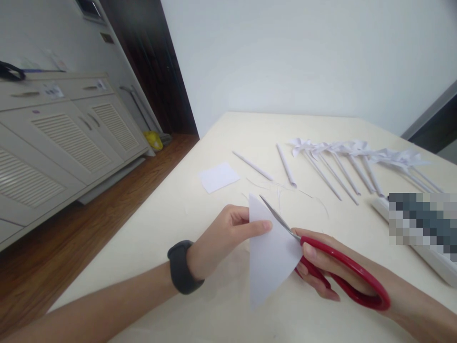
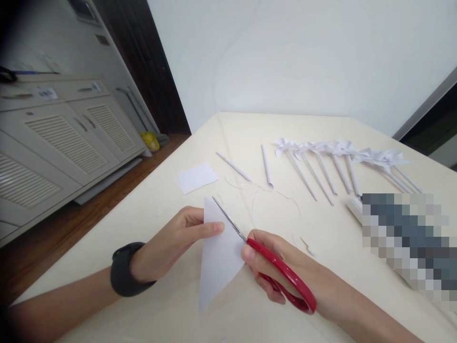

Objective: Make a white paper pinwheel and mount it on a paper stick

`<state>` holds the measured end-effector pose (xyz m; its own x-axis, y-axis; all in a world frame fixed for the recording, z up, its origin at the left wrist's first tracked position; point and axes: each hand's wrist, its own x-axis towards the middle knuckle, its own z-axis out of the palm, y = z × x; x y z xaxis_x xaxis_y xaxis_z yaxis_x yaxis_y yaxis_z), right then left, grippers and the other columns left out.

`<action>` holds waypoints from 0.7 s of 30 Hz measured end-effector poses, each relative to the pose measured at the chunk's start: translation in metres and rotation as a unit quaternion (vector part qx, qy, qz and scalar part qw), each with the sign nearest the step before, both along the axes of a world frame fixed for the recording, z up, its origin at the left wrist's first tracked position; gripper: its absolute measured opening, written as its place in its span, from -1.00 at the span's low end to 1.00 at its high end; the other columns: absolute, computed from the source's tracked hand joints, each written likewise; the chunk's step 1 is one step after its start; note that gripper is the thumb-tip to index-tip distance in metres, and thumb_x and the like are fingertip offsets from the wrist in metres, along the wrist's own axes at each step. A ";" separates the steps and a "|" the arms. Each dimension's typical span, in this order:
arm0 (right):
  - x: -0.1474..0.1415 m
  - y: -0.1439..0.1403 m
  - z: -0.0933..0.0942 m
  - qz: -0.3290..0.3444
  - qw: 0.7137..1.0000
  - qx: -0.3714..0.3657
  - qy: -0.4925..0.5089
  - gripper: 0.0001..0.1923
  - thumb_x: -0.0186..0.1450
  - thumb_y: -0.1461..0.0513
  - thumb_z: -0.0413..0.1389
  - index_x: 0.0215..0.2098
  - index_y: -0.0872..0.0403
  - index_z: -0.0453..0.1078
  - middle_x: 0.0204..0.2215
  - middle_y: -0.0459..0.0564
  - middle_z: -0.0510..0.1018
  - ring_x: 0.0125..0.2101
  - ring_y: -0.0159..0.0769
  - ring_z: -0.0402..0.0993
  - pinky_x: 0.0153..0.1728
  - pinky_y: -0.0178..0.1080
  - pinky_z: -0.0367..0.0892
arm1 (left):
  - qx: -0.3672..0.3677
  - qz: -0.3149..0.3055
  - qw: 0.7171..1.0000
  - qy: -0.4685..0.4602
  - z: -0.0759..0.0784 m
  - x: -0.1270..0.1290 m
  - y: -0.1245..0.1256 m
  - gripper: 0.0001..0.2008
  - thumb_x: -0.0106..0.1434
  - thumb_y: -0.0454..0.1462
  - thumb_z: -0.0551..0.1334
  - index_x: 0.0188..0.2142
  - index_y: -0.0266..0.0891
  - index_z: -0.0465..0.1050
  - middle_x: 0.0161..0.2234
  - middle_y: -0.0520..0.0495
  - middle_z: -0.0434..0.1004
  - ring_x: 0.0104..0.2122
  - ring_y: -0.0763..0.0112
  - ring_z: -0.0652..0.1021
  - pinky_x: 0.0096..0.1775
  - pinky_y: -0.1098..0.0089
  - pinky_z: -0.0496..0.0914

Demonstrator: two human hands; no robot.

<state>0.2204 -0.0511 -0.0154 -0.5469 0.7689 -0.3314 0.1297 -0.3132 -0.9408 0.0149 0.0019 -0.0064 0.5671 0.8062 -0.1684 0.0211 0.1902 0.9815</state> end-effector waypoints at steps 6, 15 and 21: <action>-0.004 0.000 -0.002 0.004 1.000 0.009 -0.005 -0.64 0.32 0.04 -0.17 -0.53 0.07 0.09 -0.70 -0.20 0.21 -0.68 -0.49 0.13 -0.62 -0.37 0.03 | -0.009 -0.004 1.000 -0.002 -0.002 0.000 0.000 -0.79 0.13 -0.20 0.19 -0.45 -0.35 0.44 -0.43 -0.09 0.49 -0.37 0.27 0.49 -0.23 0.26 0.34; -0.002 0.001 0.001 0.005 0.999 0.031 -0.027 -0.69 0.34 0.07 -0.17 -0.48 0.07 0.10 -0.71 -0.24 0.20 -0.73 -0.53 0.06 -0.66 -0.37 -0.05 | 0.027 0.025 0.999 -0.003 0.002 0.000 0.003 -0.77 0.16 -0.19 0.15 -0.45 -0.34 0.44 -0.43 -0.09 0.48 -0.37 0.31 0.46 -0.26 0.33 0.32; 0.002 -0.001 0.001 -0.013 0.999 0.007 -0.031 -0.71 0.33 0.06 -0.16 -0.45 0.07 0.10 -0.66 -0.20 0.21 -0.67 -0.50 0.08 -0.60 -0.36 0.01 | 0.048 0.043 0.998 0.008 0.003 -0.001 0.003 -0.74 0.18 -0.18 0.12 -0.51 -0.32 0.40 -0.49 -0.04 0.43 -0.38 0.32 0.45 -0.28 0.34 0.31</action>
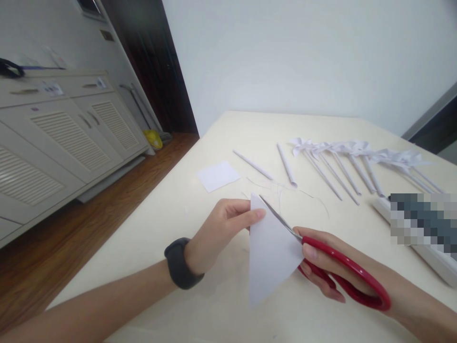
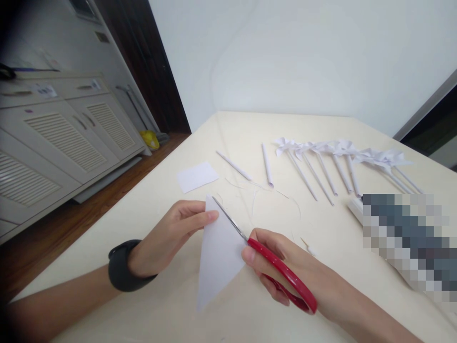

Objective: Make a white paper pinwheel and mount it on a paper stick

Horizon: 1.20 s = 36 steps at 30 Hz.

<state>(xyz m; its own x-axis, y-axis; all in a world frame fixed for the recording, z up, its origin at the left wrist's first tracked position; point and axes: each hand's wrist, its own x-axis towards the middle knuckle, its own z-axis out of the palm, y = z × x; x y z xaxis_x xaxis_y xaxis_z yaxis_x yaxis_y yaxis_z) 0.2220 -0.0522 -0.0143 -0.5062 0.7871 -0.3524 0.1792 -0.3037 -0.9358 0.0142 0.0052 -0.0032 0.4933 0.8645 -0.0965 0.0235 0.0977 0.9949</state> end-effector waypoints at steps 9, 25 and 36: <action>-0.006 0.001 0.024 -0.004 0.999 -0.040 0.007 -0.71 0.28 0.06 -0.07 -0.48 0.04 0.02 -0.60 -0.19 0.16 -0.57 -0.45 0.07 -0.52 -0.32 0.02 | -0.009 -0.028 1.000 0.004 0.001 0.002 -0.006 -0.76 0.17 -0.18 0.14 -0.49 -0.32 0.41 -0.47 -0.04 0.42 -0.38 0.35 0.41 -0.30 0.37 0.31; -0.002 0.000 0.010 0.000 1.000 -0.006 0.020 -0.80 0.33 0.10 -0.12 -0.35 0.05 0.14 -0.58 -0.19 0.11 -0.54 -0.45 0.03 -0.48 -0.32 0.01 | 0.000 0.005 1.000 0.016 -0.002 0.003 -0.004 -0.74 0.17 -0.20 0.13 -0.56 -0.31 0.37 -0.53 -0.02 0.37 -0.37 0.31 0.43 -0.25 0.31 0.32; -0.003 0.001 0.008 -0.003 1.000 -0.005 0.023 -0.78 0.33 0.09 -0.12 -0.39 0.05 0.10 -0.61 -0.20 0.12 -0.57 -0.46 0.04 -0.54 -0.33 -0.02 | 0.001 -0.006 1.000 -0.001 -0.004 0.003 -0.005 -0.71 0.17 -0.18 0.13 -0.60 -0.30 0.31 -0.58 0.03 0.27 -0.44 0.39 0.38 -0.26 0.31 0.31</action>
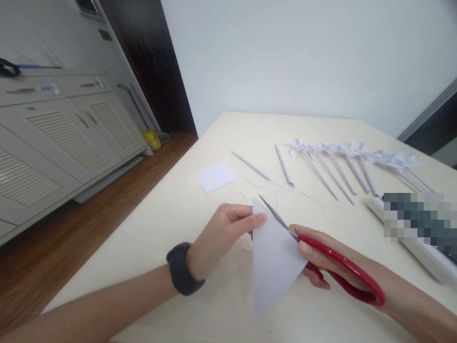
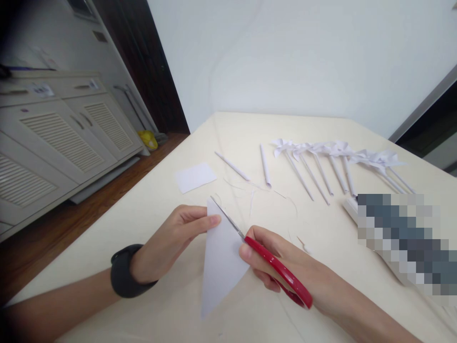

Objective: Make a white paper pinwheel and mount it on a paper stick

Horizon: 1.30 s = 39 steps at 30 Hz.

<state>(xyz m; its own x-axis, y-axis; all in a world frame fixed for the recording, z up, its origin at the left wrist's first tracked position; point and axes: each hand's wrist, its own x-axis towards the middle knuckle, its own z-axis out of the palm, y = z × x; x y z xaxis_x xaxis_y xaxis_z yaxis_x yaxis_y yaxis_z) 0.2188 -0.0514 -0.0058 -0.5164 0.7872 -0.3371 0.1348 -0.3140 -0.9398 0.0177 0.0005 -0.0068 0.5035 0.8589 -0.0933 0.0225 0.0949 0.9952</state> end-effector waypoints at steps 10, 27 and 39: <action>-0.001 0.000 0.006 0.011 1.000 -0.014 0.007 -0.73 0.33 0.07 -0.15 -0.44 0.05 0.05 -0.63 -0.22 0.12 -0.59 -0.46 0.04 -0.50 -0.31 0.00 | -0.020 -0.012 1.000 -0.011 -0.001 -0.001 0.001 -0.73 0.18 -0.17 0.13 -0.56 -0.32 0.35 -0.54 0.02 0.28 -0.39 0.38 0.39 -0.31 0.36 0.29; -0.001 0.001 0.005 0.019 1.000 -0.011 0.000 -0.71 0.31 0.04 -0.12 -0.43 0.07 0.06 -0.67 -0.23 0.16 -0.64 -0.49 0.06 -0.55 -0.34 -0.02 | -0.038 -0.021 0.999 -0.020 0.002 -0.001 0.000 -0.71 0.15 -0.19 0.16 -0.62 -0.30 0.29 -0.57 0.00 0.32 -0.38 0.30 0.45 -0.27 0.32 0.31; -0.007 0.001 0.019 0.025 0.999 -0.020 0.015 -0.63 0.26 -0.02 -0.09 -0.53 0.06 0.06 -0.70 -0.21 0.15 -0.68 -0.49 0.03 -0.61 -0.34 -0.04 | -0.050 -0.033 0.998 -0.007 0.004 -0.001 0.000 -0.73 0.14 -0.19 0.17 -0.59 -0.33 0.36 -0.52 -0.06 0.43 -0.36 0.26 0.47 -0.26 0.29 0.33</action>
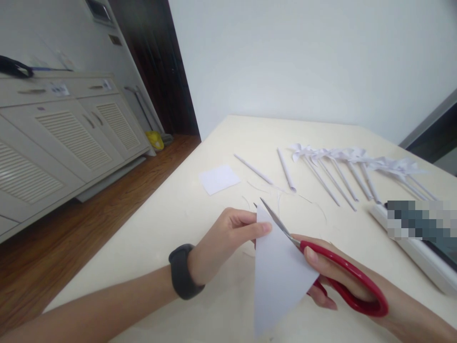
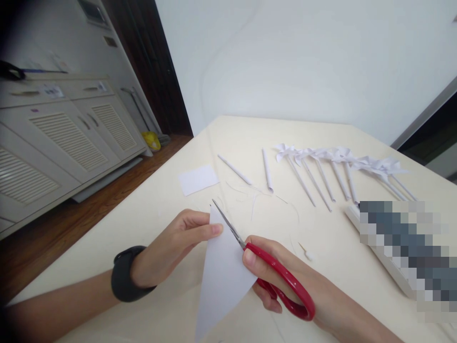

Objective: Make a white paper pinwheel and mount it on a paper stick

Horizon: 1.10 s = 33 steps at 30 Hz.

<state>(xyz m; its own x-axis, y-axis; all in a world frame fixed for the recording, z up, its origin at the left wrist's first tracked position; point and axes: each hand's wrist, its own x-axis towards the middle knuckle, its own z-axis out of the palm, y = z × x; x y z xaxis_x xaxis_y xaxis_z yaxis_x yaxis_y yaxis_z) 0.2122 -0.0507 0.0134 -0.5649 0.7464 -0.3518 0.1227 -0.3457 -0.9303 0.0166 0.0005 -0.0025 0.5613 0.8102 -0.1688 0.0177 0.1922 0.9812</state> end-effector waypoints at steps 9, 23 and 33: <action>0.004 0.000 -0.006 0.015 1.000 0.019 -0.011 -0.65 0.32 0.02 -0.16 -0.49 0.07 0.06 -0.69 -0.22 0.17 -0.69 -0.52 0.01 -0.59 -0.34 -0.02 | 0.049 -0.008 0.998 0.023 0.000 0.001 0.000 -0.72 0.18 -0.19 0.13 -0.50 -0.38 0.44 -0.50 -0.07 0.43 -0.42 0.38 0.43 -0.32 0.37 0.30; 0.005 -0.002 -0.002 0.000 0.999 0.006 -0.047 -0.72 0.30 0.04 -0.12 -0.45 0.05 0.03 -0.63 -0.20 0.16 -0.61 -0.46 0.03 -0.56 -0.34 -0.05 | 0.116 0.026 0.992 0.031 0.004 0.002 0.001 -0.69 0.19 -0.30 0.11 -0.67 -0.30 0.27 -0.63 0.07 0.26 -0.54 0.51 0.30 -0.44 0.48 0.20; 0.004 -0.001 -0.026 -0.008 0.999 0.033 0.019 -0.71 0.33 0.06 -0.17 -0.46 0.05 0.04 -0.68 -0.22 0.15 -0.66 -0.48 0.03 -0.59 -0.33 -0.07 | 0.096 0.012 0.995 0.019 0.002 0.001 0.000 -0.69 0.21 -0.28 0.10 -0.65 -0.31 0.28 -0.61 0.06 0.28 -0.51 0.51 0.31 -0.40 0.47 0.21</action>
<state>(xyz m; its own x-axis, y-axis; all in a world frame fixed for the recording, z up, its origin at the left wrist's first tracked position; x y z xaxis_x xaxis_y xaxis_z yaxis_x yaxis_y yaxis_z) 0.2167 -0.0522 -0.0121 -0.5644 0.7765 -0.2800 0.0825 -0.2844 -0.9551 0.0176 0.0008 -0.0002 0.5381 0.8423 -0.0307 0.0536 0.0022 0.9986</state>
